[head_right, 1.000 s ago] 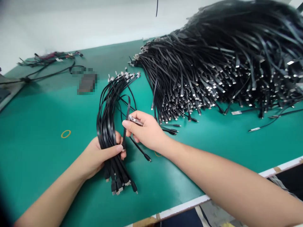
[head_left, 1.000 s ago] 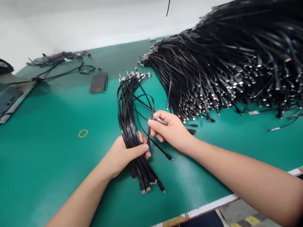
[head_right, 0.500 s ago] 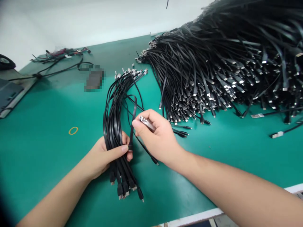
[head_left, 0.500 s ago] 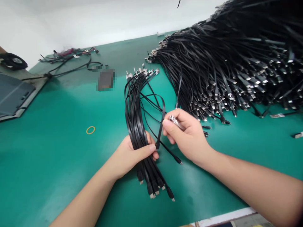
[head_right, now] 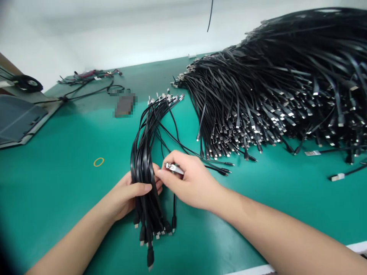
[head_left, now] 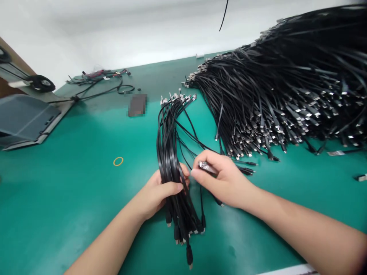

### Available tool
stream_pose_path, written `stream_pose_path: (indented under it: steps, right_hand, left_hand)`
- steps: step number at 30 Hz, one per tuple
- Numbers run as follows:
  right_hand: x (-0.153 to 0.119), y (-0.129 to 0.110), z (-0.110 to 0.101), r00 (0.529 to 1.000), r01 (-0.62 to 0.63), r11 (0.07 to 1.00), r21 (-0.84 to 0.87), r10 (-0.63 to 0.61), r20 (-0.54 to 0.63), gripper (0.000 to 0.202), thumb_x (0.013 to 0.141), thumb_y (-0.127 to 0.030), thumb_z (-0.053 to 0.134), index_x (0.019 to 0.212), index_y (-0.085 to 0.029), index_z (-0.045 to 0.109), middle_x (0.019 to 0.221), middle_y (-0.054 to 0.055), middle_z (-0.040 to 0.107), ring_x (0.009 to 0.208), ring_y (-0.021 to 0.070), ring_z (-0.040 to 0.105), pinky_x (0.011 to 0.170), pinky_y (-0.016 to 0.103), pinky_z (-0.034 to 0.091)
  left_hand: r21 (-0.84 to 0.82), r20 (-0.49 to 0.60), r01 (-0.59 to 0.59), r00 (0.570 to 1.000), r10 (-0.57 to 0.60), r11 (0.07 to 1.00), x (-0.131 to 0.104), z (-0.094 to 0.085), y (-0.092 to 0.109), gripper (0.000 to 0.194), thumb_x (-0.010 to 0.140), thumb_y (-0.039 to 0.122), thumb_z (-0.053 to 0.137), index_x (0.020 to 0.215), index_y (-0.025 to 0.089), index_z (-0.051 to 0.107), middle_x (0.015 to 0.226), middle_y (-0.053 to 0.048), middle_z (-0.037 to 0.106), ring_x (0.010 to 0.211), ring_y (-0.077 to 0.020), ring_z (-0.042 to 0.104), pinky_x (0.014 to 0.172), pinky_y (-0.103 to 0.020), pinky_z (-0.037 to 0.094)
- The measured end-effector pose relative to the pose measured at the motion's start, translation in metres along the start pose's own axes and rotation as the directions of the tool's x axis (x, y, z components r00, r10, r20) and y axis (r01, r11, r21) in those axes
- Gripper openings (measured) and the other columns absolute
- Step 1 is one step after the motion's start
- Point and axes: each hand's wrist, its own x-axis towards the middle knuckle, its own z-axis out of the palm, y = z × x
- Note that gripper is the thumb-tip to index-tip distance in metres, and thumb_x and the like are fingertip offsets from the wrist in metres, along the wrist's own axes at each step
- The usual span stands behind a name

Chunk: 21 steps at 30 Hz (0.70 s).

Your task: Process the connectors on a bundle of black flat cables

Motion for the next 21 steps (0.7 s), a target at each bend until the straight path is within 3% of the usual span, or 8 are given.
stream_pose_path:
  steps: [3,7,11,14,16,21]
  right_hand:
    - [-0.005,0.003,0.009,0.982,-0.021,0.998,-0.067,0.033,0.187,0.016,0.089,-0.031,0.067,0.081,-0.019,0.059,0.072,-0.004,0.056,0.062,0.0098,0.046,0.057,0.022,0.035]
    - [-0.006,0.003,0.011,0.937,-0.067,0.995,-0.073,0.088,0.337,0.016,0.087,-0.029,0.068,0.077,-0.018,0.063,0.071,-0.004,0.060,0.063,0.0095,0.048,0.059,0.022,0.035]
    - [0.002,0.007,0.008,0.954,-0.267,0.948,0.175,0.234,0.188,0.027,0.088,-0.040,0.067,0.075,-0.018,0.059,0.066,-0.003,0.058,0.057,0.0089,0.045,0.054,0.022,0.034]
    - [0.008,0.010,0.006,0.931,-0.364,0.873,0.326,0.349,0.104,0.037,0.086,-0.050,0.067,0.072,-0.019,0.053,0.060,-0.004,0.057,0.046,0.0067,0.036,0.044,0.022,0.025]
    - [0.009,0.011,0.006,0.925,-0.376,0.853,0.361,0.371,0.087,0.037,0.087,-0.051,0.065,0.072,-0.019,0.054,0.060,-0.003,0.058,0.043,0.0061,0.034,0.041,0.022,0.023]
    - [0.008,0.009,0.007,0.952,-0.302,0.904,0.302,0.300,0.056,0.033,0.088,-0.045,0.065,0.072,-0.019,0.055,0.060,-0.004,0.057,0.048,0.0070,0.040,0.046,0.021,0.031]
  left_hand:
    - [-0.013,-0.104,-0.041,0.994,0.040,0.999,0.000,0.002,0.000,0.024,0.074,0.020,0.077,0.094,0.019,0.066,0.081,0.000,0.063,0.072,-0.0142,0.059,0.066,-0.024,0.048]
    - [-0.048,-0.192,-0.086,0.979,0.075,0.995,0.000,0.007,-0.001,0.025,0.076,0.028,0.080,0.094,0.018,0.065,0.070,0.001,0.062,0.062,-0.0117,0.057,0.060,-0.022,0.046]
    - [-0.017,-0.158,-0.076,0.985,0.073,0.997,0.003,0.006,-0.005,0.026,0.079,0.033,0.080,0.092,0.017,0.063,0.063,0.003,0.056,0.058,-0.0102,0.051,0.056,-0.022,0.041]
    - [0.032,-0.120,-0.095,0.988,0.098,0.995,0.004,0.003,-0.007,0.029,0.077,0.030,0.082,0.097,0.018,0.064,0.067,0.005,0.054,0.058,-0.0092,0.050,0.056,-0.023,0.041]
    - [0.105,-0.109,-0.078,0.990,0.090,0.991,0.004,0.003,-0.006,0.033,0.075,0.028,0.084,0.101,0.019,0.065,0.075,0.003,0.058,0.062,-0.0095,0.052,0.058,-0.023,0.043]
    - [0.329,-0.089,-0.025,0.994,0.057,0.944,0.003,0.007,-0.001,0.028,0.073,0.027,0.084,0.094,0.018,0.069,0.082,-0.001,0.065,0.070,-0.0140,0.057,0.064,-0.026,0.048]
